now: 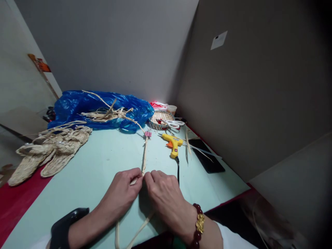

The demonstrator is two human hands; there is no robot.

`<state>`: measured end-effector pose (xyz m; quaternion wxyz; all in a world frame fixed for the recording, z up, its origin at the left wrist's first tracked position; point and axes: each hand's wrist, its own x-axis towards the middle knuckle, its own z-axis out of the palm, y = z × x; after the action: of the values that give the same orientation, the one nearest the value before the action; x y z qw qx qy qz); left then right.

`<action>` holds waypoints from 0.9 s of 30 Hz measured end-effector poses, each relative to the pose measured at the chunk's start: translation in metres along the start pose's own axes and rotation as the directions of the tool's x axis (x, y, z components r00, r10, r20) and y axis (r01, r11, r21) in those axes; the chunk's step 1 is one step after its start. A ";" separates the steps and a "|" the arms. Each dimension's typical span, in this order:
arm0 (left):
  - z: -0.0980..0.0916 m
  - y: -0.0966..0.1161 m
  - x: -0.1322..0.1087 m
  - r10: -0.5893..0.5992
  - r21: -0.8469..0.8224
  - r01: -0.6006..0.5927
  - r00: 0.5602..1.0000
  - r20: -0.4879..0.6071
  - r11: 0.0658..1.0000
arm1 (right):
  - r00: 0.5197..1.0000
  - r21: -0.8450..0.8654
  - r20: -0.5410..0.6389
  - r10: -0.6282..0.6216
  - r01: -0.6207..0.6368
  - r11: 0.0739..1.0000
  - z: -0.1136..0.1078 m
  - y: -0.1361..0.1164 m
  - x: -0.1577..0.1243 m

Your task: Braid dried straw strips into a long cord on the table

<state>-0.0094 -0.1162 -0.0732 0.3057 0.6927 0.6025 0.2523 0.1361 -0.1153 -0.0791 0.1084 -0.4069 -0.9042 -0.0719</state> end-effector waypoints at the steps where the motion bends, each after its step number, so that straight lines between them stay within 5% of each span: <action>1: 0.000 -0.001 0.001 -0.005 -0.034 0.006 1.000 0.010 0.999 | 0.999 -0.011 -0.042 -0.006 0.005 1.000 0.002 0.000 -0.001; 13: 0.002 -0.008 0.002 -0.025 -0.242 0.027 1.000 0.014 0.970 | 0.995 0.241 -0.054 0.083 -0.067 0.968 0.000 -0.006 -0.008; 18: 0.001 -0.009 0.003 -0.002 -0.388 0.027 0.998 0.064 0.921 | 0.987 0.108 -0.153 0.045 -0.028 0.994 -0.002 -0.015 -0.006; 27: 0.000 -0.014 0.008 -0.036 -0.535 0.105 0.990 0.138 0.838 | 0.992 -0.025 -0.124 0.009 -0.013 1.000 0.001 -0.034 0.002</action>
<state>-0.0180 -0.1070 -0.0835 0.5341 0.5698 0.5122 0.3574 0.1090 -0.1359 -0.0813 0.1592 -0.4081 -0.8924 -0.1081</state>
